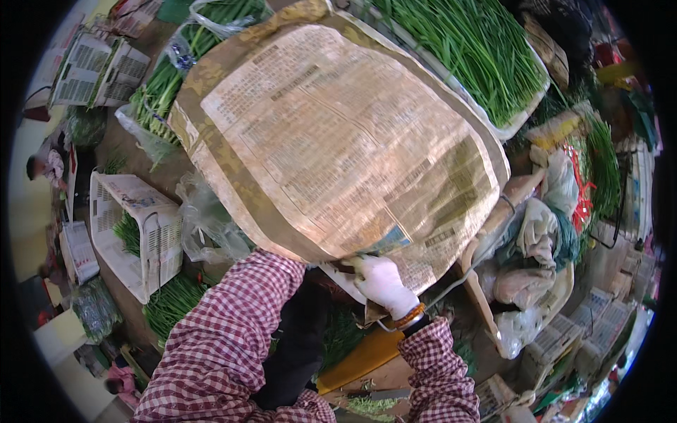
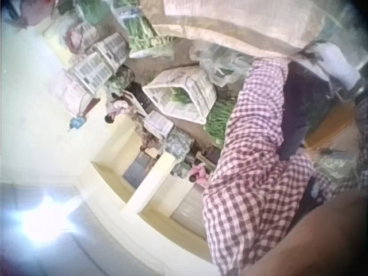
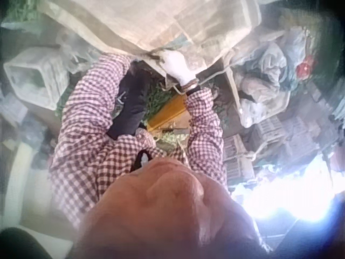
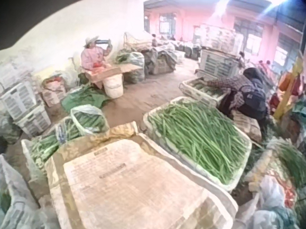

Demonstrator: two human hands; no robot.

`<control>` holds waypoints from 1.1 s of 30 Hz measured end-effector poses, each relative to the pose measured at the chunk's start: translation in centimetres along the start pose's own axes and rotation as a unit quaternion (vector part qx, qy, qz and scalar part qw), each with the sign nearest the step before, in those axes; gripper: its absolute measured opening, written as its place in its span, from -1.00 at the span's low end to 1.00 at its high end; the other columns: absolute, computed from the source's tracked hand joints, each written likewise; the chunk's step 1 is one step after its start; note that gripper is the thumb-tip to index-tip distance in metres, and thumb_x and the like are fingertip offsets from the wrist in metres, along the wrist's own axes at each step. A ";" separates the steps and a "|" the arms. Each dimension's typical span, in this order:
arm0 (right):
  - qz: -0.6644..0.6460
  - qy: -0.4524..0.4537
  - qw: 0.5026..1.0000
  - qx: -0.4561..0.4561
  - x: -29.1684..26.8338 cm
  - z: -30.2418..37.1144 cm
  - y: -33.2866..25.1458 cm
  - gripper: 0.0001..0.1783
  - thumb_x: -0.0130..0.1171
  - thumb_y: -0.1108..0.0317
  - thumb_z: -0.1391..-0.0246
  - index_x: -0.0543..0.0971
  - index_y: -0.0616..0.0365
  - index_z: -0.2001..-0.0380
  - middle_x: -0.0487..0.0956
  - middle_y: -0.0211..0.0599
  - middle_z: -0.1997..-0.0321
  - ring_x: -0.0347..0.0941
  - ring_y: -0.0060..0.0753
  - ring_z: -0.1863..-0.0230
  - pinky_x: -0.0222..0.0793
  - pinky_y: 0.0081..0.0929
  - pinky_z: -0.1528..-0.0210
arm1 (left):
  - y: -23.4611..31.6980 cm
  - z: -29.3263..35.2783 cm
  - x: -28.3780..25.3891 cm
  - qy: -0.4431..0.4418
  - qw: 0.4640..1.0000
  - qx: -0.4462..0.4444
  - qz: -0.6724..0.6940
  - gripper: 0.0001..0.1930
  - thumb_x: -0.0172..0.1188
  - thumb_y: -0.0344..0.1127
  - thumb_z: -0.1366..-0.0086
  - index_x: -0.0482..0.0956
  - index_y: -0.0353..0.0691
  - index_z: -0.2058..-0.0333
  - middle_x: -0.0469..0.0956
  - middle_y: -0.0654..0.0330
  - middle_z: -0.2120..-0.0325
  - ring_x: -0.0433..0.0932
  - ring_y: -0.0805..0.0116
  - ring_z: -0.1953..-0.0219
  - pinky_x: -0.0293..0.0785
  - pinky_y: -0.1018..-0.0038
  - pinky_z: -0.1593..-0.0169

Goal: The person gathers green onions from a plastic bag, trims the ends with a knife, and ties them into bundles using red rubber bands. The finished bundles are placed into a white basket.

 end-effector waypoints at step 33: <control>0.337 0.228 0.912 0.055 -0.9 -8.3 2.6 0.20 0.39 -0.34 0.32 0.18 -0.12 -0.39 0.08 -0.22 -0.49 -0.10 -0.04 -0.49 -0.34 0.40 -0.41 | -5.5 2.5 -4.9 -0.158 0.987 -0.041 -0.001 -0.55 0.07 -0.23 -0.28 0.45 -0.33 -0.10 0.44 0.05 -0.11 0.39 0.14 -0.16 0.18 0.23 -0.36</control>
Point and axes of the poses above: each hand's wrist, its own z-axis away from the middle knuckle, its own x-axis out of the palm, y = z × x, the point moved 2 cm from there along -z, towards the middle knuckle
